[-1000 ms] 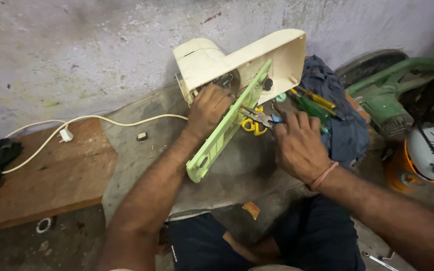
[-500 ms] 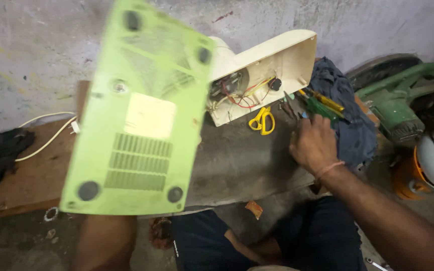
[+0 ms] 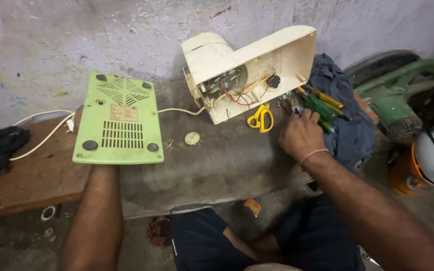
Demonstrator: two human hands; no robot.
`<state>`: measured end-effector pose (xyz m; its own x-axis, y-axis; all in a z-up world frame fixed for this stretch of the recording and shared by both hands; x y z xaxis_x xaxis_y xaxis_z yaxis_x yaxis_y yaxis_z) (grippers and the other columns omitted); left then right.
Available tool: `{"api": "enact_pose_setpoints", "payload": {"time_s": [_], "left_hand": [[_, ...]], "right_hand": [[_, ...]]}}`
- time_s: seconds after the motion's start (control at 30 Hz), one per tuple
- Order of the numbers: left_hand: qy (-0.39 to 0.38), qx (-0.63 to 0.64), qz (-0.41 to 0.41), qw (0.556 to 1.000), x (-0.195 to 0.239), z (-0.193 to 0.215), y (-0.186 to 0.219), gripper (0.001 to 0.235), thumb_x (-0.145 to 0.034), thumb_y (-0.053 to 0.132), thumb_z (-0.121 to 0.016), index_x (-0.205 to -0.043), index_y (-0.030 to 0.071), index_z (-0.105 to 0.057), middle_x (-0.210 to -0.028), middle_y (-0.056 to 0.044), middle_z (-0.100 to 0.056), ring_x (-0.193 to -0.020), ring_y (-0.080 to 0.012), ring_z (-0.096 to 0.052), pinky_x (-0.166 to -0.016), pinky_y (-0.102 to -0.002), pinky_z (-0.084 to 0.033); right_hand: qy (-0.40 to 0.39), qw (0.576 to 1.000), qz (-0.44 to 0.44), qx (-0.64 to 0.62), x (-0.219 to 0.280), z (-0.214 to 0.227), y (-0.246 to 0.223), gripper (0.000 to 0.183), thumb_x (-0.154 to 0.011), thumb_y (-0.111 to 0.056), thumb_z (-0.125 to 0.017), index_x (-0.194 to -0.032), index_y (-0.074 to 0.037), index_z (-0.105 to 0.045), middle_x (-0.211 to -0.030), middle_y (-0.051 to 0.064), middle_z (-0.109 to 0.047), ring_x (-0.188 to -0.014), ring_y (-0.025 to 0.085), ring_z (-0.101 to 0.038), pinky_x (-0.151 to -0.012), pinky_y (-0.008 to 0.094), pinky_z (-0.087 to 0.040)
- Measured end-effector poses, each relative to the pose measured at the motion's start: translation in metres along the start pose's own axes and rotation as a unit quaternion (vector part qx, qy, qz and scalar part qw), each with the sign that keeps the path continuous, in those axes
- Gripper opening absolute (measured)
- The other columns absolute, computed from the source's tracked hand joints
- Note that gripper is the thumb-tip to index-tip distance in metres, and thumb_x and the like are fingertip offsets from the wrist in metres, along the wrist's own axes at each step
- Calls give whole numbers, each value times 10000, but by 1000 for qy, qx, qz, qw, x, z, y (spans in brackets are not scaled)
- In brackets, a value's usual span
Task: The person repairs a mixer grinder by dismantling its housing, using pliers and screwdrivers to manipulate internal wires and motor components, and reassembling parts of the base.
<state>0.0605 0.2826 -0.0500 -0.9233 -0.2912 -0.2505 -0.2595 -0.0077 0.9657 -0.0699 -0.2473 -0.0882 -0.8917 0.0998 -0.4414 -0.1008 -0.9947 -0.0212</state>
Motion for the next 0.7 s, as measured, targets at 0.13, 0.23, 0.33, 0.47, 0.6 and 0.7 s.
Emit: {"api": "enact_pose_setpoints", "payload": {"time_s": [0.13, 0.23, 0.33, 0.47, 0.6, 0.7], "left_hand": [[-8, -10, 8, 1000, -16, -5, 5, 261, -858, 137, -686, -1098, 41, -723, -1048, -134, -736, -959, -266, -696, -823, -402, -560], [-33, -29, 29, 999, -24, -8, 2, 266, -859, 133, -679, -1105, 42, -725, -1050, -134, -741, -957, -261, -700, -825, -398, -560], [-47, -41, 47, 997, -30, -9, -2, 272, -860, 129, -672, -1112, 43, -727, -1052, -135, -746, -955, -255, -703, -826, -394, -561], [-73, -80, 56, 993, -38, -7, -3, 280, -862, 123, -662, -1122, 45, -730, -1055, -136, -753, -952, -249, -709, -828, -388, -561], [-130, -169, 63, 975, -47, 4, 10, 288, -864, 117, -653, -1131, 47, -734, -1057, -136, -760, -949, -242, -714, -829, -383, -562], [-168, -250, 48, 952, -46, 17, 21, 295, -865, 113, -646, -1139, 48, -736, -1059, -137, -765, -947, -237, -718, -831, -379, -562]], "right_hand": [[-3, 1000, -9, -8, -5, 6, -4, 376, -873, -272, -617, -1019, 64, -699, -1068, 282, -609, -1025, 442, -567, -865, 479, -524], [-18, 999, -7, 44, -7, 14, -6, 414, -867, -334, -637, -1050, 31, -708, -1061, 255, -623, -1031, 413, -573, -876, 490, -501], [46, 999, -5, 25, -9, 28, -11, 452, -805, -343, -660, -1104, -9, -714, -1055, 213, -645, -1007, 390, -581, -768, 518, -484], [134, 986, 65, -78, -22, 37, -16, 310, -928, -256, -628, -1145, -55, -721, -1043, 173, -679, -994, 377, -596, -824, 510, -479], [63, 989, 102, -90, -50, 15, -9, 205, -865, -231, -649, -970, -93, -758, -972, 150, -701, -998, 388, -616, -823, 497, -489], [52, 988, 114, -90, -63, -1, -11, 196, -868, -221, -652, -965, -119, -789, -932, 181, -704, -971, 405, -629, -793, 526, -491]]}}
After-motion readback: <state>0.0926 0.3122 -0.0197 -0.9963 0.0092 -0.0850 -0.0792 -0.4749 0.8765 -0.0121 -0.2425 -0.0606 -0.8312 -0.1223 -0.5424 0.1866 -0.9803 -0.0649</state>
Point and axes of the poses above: each hand's wrist, its own x-axis away from the middle knuckle, its own z-axis out of the back of the hand, y = z × x, the point moved 6 cm from there along -x, towards the middle knuckle
